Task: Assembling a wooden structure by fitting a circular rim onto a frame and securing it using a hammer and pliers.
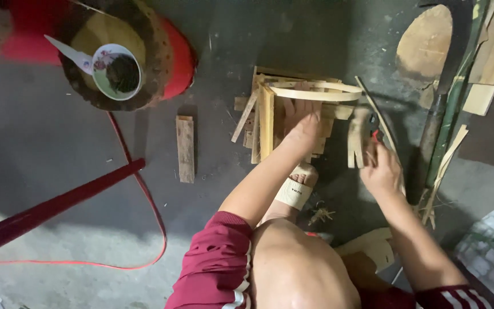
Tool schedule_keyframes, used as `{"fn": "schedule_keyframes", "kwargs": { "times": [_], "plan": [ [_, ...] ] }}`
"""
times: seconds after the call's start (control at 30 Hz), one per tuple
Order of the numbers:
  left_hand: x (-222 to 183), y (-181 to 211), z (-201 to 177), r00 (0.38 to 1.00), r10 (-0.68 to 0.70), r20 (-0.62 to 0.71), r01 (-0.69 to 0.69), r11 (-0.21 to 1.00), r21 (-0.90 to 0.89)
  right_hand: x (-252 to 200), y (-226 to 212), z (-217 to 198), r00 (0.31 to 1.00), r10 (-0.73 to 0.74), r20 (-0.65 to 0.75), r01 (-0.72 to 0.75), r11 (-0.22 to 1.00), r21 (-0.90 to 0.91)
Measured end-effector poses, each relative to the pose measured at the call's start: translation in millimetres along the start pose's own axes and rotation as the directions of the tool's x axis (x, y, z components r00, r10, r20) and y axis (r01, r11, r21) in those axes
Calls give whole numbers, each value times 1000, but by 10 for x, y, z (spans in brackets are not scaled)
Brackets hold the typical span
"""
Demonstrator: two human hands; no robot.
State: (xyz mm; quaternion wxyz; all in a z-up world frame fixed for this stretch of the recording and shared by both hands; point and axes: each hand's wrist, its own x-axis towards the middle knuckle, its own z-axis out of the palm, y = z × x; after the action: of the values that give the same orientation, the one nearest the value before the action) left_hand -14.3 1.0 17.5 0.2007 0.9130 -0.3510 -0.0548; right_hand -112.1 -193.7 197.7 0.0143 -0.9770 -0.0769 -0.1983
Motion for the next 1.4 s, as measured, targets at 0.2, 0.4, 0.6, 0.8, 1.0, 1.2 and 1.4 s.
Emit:
{"fn": "schedule_keyframes", "kwargs": {
  "times": [0.2,0.4,0.6,0.8,1.0,1.2,1.4],
  "plan": [
    [288,136,-753,884,-37,465,-158,915,372,-959,415,439,783,560,270,-573,818,-35],
    [379,506,-2679,868,-206,452,255,966,-50,-847,531,431,576,706,413,-749,657,-78],
    [-128,-10,-3730,835,-366,-411,144,866,-478,-668,576,474,643,623,445,-527,782,-332],
    [-464,-693,-3288,789,-584,190,466,367,-805,518,-204,463,695,652,304,-718,602,351],
    [-304,-508,-3207,760,-510,404,632,433,-642,1112,-891,734,271,563,781,-952,278,129],
    [-372,-671,-3104,781,-520,345,595,452,-665,1181,-1036,635,334,549,766,-942,201,267],
    [-820,-900,-2711,797,-556,236,450,286,-846,1275,-1172,212,432,532,728,-801,-145,581]
  ]
}}
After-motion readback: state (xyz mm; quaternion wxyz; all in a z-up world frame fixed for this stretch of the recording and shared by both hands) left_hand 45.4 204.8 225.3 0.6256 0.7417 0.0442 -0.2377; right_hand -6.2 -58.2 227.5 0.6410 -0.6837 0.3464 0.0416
